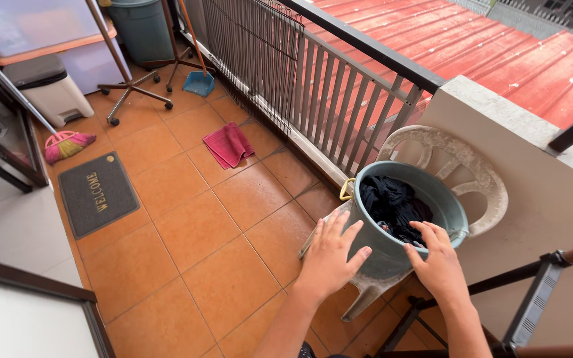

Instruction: The person takes wet clothes from a bucket, wrings them out, and hangs them on a drying rack using hangers. The person handles a grey shirt, black pants, and a dark top, placing each on the rack.

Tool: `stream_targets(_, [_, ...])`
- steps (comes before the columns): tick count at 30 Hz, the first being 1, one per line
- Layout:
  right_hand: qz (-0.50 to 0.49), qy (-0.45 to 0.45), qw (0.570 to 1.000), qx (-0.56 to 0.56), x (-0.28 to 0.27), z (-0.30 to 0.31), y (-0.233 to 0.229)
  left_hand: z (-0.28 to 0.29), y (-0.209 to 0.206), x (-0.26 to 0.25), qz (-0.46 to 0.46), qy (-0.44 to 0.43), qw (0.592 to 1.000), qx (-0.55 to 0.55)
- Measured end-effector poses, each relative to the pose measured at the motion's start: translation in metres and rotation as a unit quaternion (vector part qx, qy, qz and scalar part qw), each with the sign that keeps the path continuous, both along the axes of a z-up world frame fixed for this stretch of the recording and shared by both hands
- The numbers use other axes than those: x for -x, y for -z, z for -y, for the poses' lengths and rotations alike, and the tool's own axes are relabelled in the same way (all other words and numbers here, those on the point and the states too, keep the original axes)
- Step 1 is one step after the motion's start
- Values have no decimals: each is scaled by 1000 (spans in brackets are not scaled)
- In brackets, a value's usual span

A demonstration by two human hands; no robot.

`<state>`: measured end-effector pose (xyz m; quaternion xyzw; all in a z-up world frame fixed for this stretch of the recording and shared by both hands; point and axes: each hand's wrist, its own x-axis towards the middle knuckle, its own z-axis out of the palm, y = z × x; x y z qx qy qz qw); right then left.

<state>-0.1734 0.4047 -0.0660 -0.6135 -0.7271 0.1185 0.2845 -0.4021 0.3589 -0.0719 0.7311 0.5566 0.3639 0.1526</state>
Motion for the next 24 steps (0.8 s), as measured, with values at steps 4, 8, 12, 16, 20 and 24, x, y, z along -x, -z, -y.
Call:
stream_targets(4, [-16,67,996,57,-7,-48,22,-61,14,3,11,42,998,37])
stream_targets(8, [-13,80,996,47,-22,-103,47,-133,29,-9,15,72,997,14])
stream_targets(12, [-18,68,997,10,-36,-156,79,-189,56,-27,12,89,996,28])
stream_targets(16, [-41,101,989,100,-42,-206,116,-247,87,-44,-19,119,990,73])
stream_targets(20, [-81,99,984,126,-45,-240,168,-283,124,-58,-60,139,983,104])
stream_targets(24, [-183,163,932,268,-41,-285,227,-317,157,-66,-82,158,975,133])
